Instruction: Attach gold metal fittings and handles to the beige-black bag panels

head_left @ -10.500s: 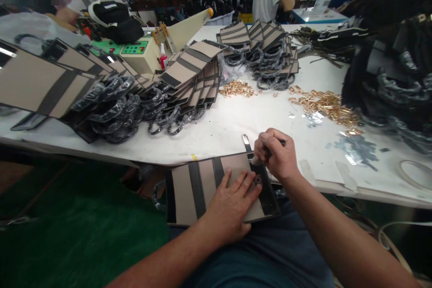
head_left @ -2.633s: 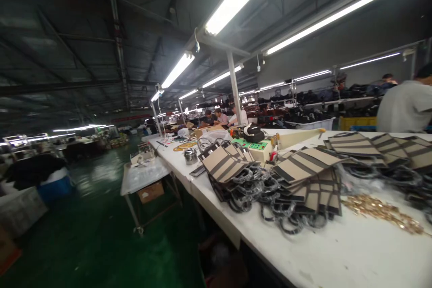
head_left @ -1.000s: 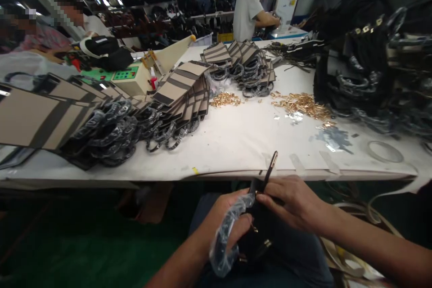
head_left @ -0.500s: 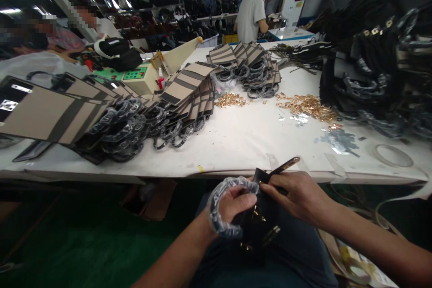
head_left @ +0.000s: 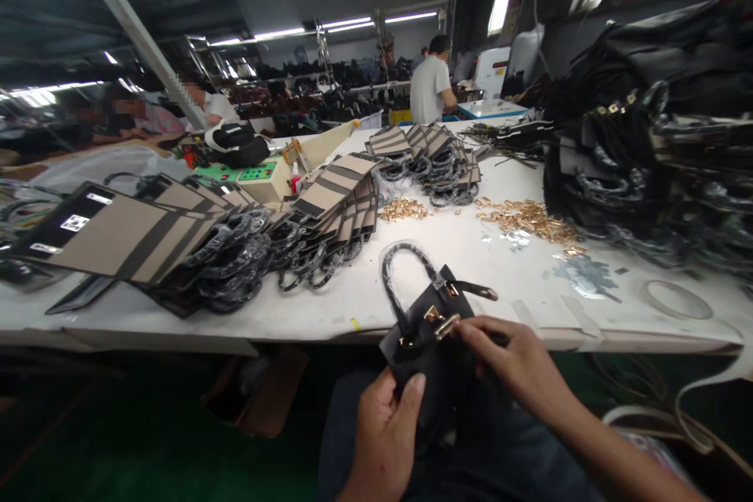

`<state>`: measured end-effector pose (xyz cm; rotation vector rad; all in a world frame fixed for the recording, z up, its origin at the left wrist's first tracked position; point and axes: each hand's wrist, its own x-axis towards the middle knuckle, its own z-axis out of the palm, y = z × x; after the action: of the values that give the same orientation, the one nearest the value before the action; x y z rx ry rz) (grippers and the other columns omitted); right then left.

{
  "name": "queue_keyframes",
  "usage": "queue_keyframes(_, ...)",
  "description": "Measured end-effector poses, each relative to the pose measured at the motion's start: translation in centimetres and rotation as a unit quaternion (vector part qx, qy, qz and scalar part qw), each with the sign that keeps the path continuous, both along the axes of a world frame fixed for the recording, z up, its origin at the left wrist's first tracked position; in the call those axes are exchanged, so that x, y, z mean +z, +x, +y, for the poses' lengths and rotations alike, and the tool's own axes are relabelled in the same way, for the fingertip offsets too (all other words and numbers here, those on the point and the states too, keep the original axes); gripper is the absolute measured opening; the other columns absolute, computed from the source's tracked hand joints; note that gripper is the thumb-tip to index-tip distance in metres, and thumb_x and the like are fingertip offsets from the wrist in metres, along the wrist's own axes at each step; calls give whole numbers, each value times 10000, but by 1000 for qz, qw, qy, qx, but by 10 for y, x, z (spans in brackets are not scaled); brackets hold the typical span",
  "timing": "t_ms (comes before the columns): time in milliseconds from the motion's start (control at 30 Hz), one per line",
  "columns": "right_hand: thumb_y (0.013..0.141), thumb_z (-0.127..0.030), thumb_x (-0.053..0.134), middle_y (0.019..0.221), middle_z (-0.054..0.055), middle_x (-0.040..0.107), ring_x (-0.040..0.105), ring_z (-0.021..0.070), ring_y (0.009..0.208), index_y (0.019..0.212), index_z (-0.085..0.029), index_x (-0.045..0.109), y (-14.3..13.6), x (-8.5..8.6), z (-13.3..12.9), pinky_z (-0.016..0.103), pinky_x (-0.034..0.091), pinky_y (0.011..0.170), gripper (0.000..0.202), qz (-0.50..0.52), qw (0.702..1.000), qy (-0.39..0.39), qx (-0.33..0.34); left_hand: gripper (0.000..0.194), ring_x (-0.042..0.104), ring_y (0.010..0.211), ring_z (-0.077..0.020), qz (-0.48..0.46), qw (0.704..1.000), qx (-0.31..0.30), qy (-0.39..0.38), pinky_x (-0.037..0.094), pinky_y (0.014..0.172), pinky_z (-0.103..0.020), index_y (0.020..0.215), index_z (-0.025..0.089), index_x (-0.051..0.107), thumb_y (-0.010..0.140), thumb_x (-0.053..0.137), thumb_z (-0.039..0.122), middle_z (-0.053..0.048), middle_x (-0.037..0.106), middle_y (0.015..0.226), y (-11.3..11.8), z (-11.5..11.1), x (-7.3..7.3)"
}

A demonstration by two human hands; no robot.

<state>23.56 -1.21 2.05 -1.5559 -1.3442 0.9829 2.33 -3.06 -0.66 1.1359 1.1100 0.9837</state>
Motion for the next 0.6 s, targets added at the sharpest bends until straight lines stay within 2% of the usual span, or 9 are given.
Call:
queue_keyframes(100, 893, -476, 744, 1014, 67, 778, 731, 252, 895, 1021, -227, 798, -24, 0, -22, 310, 588, 757, 286, 62, 993, 95, 33, 522, 747, 1061, -339, -67, 998, -5, -21, 603, 947, -389, 1253, 160, 775, 874, 805, 517, -131, 796, 1159, 11, -6, 10)
queue_keyframes(133, 872, -427, 777, 1040, 62, 770, 728, 247, 936, 1040, -236, 796, -31, 0, -27, 300, 590, 787, 255, 71, 989, 127, 34, 538, 742, 1088, -347, -89, 996, -12, -25, 603, 955, -390, 1254, 163, 774, 848, 829, 512, -140, 786, 1189, 14, -10, 12)
queue_keyframes(233, 842, -311, 828, 994, 28, 746, 711, 192, 831, 1036, -266, 789, -45, 4, -40, 246, 578, 697, 203, 70, 978, 197, 12, 567, 722, 1158, -374, -112, 993, -38, -10, 611, 953, -377, 1231, 171, 783, 796, 861, 525, -157, 761, 1253, 19, -23, 18)
queue_keyframes(367, 777, -202, 877, 1033, 23, 712, 719, 176, 826, 1132, -294, 749, -49, 14, -56, 228, 594, 678, 388, -37, 946, 322, 16, 478, 693, 1227, -381, -82, 994, -68, 15, 590, 1023, -391, 1218, 202, 790, 826, 821, 474, -138, 746, 1296, 14, -39, 26)
queue_keyframes(433, 840, -164, 813, 1066, 34, 714, 738, 163, 819, 1212, -299, 712, -42, 26, -62, 217, 606, 672, 409, -109, 927, 359, 24, 499, 709, 1199, -380, -79, 990, -113, 30, 605, 1010, -423, 1293, 222, 755, 843, 796, 432, -135, 732, 1321, 11, -42, 33)
queue_keyframes(500, 917, -129, 718, 1127, 53, 739, 764, 163, 854, 1266, -296, 688, -28, 47, -66, 219, 628, 717, 388, -158, 905, 392, 39, 562, 717, 1174, -381, -61, 980, -161, 95, 610, 1009, -460, 1361, 234, 712, 825, 801, 376, -137, 721, 1332, 9, -40, 40)
queue_keyframes(533, 942, -122, 687, 1156, 59, 754, 776, 173, 889, 1276, -298, 686, -17, 60, -68, 230, 641, 758, 378, -171, 898, 403, 49, 574, 712, 1174, -378, -40, 976, -159, 145, 608, 1015, -471, 1372, 238, 703, 817, 805, 346, -137, 714, 1336, 7, -36, 45)
queue_keyframes(600, 967, -155, 677, 1148, 54, 790, 792, 204, 931, 1253, -310, 719, 11, 90, -73, 256, 659, 813, 327, -186, 894, 402, 73, 527, 700, 1179, -350, 7, 968, -85, 234, 601, 1025, -465, 1369, 256, 693, 853, 781, 319, -131, 687, 1367, 3, -24, 54)
